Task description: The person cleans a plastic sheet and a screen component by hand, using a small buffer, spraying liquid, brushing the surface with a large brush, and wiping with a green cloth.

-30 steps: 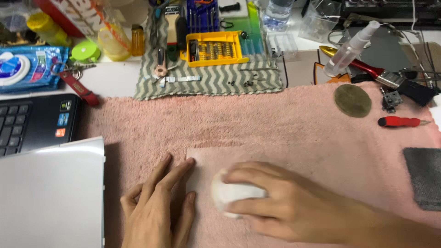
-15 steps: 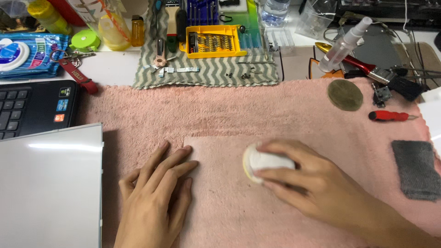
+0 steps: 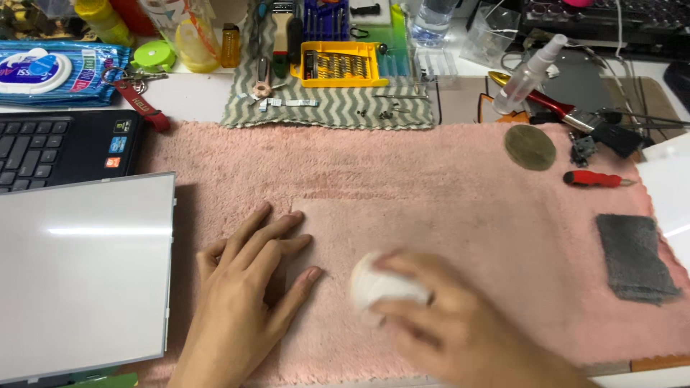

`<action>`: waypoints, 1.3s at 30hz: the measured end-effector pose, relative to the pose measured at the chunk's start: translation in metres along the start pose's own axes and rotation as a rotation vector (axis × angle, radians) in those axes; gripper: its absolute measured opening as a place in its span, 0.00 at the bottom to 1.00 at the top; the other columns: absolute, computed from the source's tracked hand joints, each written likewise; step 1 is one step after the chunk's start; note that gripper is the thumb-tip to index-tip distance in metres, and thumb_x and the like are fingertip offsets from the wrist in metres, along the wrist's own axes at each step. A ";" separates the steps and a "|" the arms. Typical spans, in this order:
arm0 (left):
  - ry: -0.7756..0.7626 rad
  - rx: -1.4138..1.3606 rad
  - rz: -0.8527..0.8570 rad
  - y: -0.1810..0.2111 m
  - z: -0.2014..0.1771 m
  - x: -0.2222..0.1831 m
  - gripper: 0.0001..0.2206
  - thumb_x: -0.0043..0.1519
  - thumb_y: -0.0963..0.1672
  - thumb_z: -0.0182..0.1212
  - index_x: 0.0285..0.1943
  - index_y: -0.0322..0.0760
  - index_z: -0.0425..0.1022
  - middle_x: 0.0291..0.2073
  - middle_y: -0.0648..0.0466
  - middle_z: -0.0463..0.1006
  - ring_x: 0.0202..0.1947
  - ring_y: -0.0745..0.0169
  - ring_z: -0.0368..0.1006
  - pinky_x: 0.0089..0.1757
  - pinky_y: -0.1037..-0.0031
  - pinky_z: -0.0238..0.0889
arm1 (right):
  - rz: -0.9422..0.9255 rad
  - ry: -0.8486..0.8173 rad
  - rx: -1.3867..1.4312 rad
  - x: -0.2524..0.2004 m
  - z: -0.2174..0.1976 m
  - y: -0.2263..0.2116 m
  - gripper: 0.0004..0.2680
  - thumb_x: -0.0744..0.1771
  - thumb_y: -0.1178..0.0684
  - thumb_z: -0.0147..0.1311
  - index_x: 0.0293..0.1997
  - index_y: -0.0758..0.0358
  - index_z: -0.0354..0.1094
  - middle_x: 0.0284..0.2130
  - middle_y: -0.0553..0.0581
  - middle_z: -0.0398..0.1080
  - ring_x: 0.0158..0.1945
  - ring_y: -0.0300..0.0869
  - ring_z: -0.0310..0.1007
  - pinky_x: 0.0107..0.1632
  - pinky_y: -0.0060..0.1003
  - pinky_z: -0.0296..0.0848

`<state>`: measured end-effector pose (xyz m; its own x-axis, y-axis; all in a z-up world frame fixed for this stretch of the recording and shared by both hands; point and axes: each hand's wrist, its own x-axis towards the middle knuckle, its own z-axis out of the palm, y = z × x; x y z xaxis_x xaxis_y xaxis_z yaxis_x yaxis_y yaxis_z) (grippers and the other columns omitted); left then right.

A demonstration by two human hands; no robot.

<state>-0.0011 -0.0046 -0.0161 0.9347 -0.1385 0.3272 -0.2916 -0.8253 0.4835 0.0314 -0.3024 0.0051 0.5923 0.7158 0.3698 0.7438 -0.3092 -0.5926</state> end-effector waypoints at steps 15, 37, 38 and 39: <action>0.011 0.095 0.037 0.012 -0.007 -0.004 0.27 0.60 0.63 0.74 0.61 0.53 0.83 0.76 0.60 0.79 0.80 0.38 0.64 0.61 0.45 0.56 | -0.104 -0.277 0.151 -0.016 -0.023 -0.009 0.06 0.72 0.61 0.63 0.54 0.59 0.78 0.68 0.70 0.70 0.76 0.66 0.70 0.74 0.62 0.70; 0.091 0.247 -0.026 0.013 0.007 -0.002 0.30 0.52 0.68 0.73 0.56 0.61 0.86 0.72 0.71 0.82 0.82 0.43 0.63 0.61 0.44 0.55 | -0.046 -0.143 0.023 -0.021 -0.039 0.003 0.05 0.69 0.59 0.67 0.48 0.61 0.79 0.64 0.67 0.71 0.75 0.63 0.69 0.76 0.64 0.68; 0.088 0.235 -0.027 0.013 0.007 -0.001 0.30 0.51 0.68 0.74 0.55 0.61 0.86 0.72 0.71 0.82 0.81 0.43 0.63 0.59 0.42 0.56 | 0.007 -0.197 0.076 -0.027 -0.045 0.004 0.04 0.70 0.59 0.65 0.49 0.59 0.79 0.65 0.65 0.72 0.75 0.61 0.69 0.73 0.60 0.69; 0.090 0.229 -0.042 0.014 0.005 -0.003 0.30 0.51 0.68 0.75 0.54 0.61 0.86 0.71 0.70 0.82 0.81 0.42 0.63 0.58 0.41 0.57 | 0.051 -0.262 0.135 -0.031 -0.051 0.006 0.04 0.71 0.60 0.63 0.50 0.57 0.79 0.66 0.63 0.73 0.75 0.58 0.70 0.71 0.56 0.71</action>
<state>-0.0071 -0.0184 -0.0147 0.9202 -0.0605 0.3867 -0.1895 -0.9334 0.3047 0.0337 -0.3583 0.0264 0.5146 0.8442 0.1504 0.6571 -0.2755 -0.7017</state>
